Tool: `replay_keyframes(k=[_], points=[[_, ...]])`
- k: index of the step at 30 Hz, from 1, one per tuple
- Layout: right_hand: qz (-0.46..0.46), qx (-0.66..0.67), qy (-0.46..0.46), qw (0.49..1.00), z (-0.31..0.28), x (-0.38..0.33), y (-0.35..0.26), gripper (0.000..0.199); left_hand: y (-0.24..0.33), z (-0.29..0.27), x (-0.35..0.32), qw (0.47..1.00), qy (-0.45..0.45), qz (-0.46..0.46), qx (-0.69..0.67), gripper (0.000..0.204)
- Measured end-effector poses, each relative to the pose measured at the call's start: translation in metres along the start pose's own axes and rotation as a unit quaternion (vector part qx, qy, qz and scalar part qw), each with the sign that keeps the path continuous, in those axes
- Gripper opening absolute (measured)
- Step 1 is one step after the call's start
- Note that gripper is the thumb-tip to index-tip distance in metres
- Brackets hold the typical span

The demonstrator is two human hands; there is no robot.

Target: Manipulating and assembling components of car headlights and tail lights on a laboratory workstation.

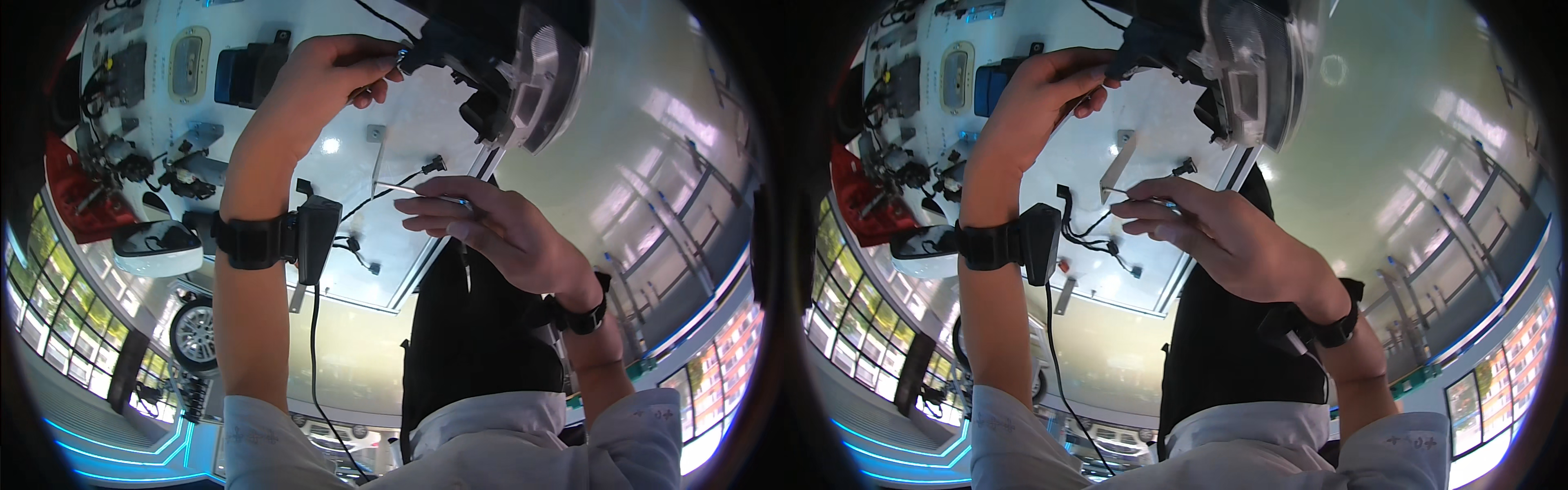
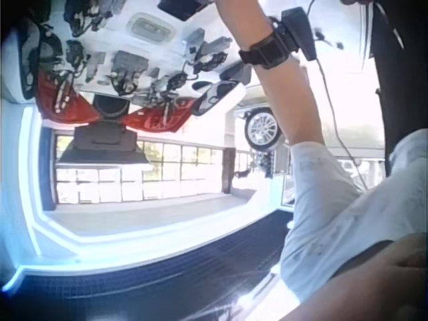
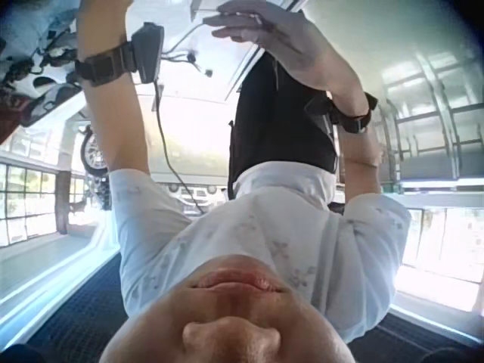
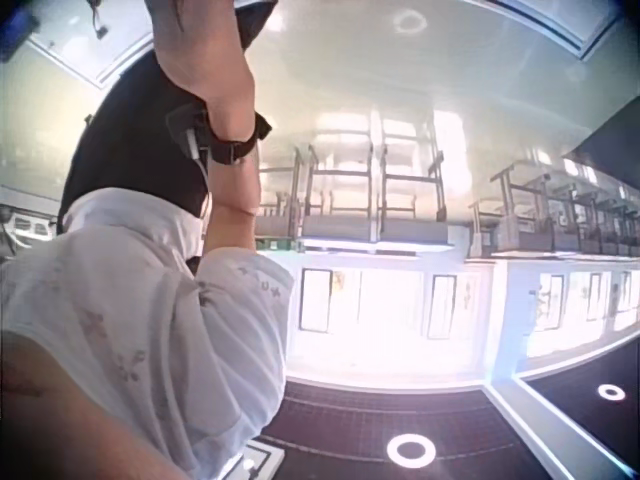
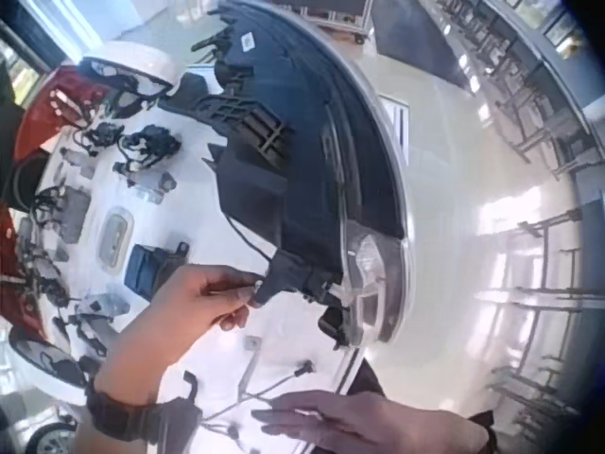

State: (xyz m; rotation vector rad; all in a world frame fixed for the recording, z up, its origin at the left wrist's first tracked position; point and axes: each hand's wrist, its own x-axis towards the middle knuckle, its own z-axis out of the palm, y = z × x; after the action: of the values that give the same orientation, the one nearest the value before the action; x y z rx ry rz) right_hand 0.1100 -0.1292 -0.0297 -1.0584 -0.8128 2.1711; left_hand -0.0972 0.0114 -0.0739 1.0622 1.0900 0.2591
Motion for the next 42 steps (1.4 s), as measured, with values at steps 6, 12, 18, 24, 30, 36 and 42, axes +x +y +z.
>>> replay_keyframes(k=[6, 12, 18, 24, 30, 36, 42], points=[[-0.109, -0.293, 0.109, 0.944, -0.006, 0.007, -0.001, 0.019, 0.001, 0.001, 0.001, 1.000, 0.000, -0.018, -0.011, 0.030], [-0.160, -0.154, 0.266, 0.938, -0.009, -0.011, 0.008, 0.020, 0.001, 0.002, 0.002, 0.999, -0.005, -0.028, -0.019, 0.030], [-0.204, 0.004, 0.296, 0.933, -0.011, 0.000, 0.023, 0.026, 0.003, 0.007, 0.000, 0.999, 0.038, -0.033, -0.014, 0.028], [-0.200, 0.067, 0.293, 0.933, -0.009, 0.018, 0.033, 0.028, 0.003, 0.006, 0.000, 0.998, 0.044, -0.041, -0.029, 0.028], [-0.217, 0.074, 0.285, 0.931, -0.008, 0.027, 0.038, 0.031, 0.000, 0.002, 0.001, 0.998, 0.027, -0.032, -0.042, 0.028], [-0.157, -0.096, 0.350, 0.919, -0.008, 0.026, 0.040, 0.024, -0.001, 0.002, 0.001, 0.998, 0.027, -0.036, -0.047, 0.029], [-0.054, -0.221, 0.361, 0.904, -0.008, 0.025, 0.025, 0.014, -0.001, 0.001, 0.001, 0.999, 0.015, -0.037, -0.038, 0.023]])
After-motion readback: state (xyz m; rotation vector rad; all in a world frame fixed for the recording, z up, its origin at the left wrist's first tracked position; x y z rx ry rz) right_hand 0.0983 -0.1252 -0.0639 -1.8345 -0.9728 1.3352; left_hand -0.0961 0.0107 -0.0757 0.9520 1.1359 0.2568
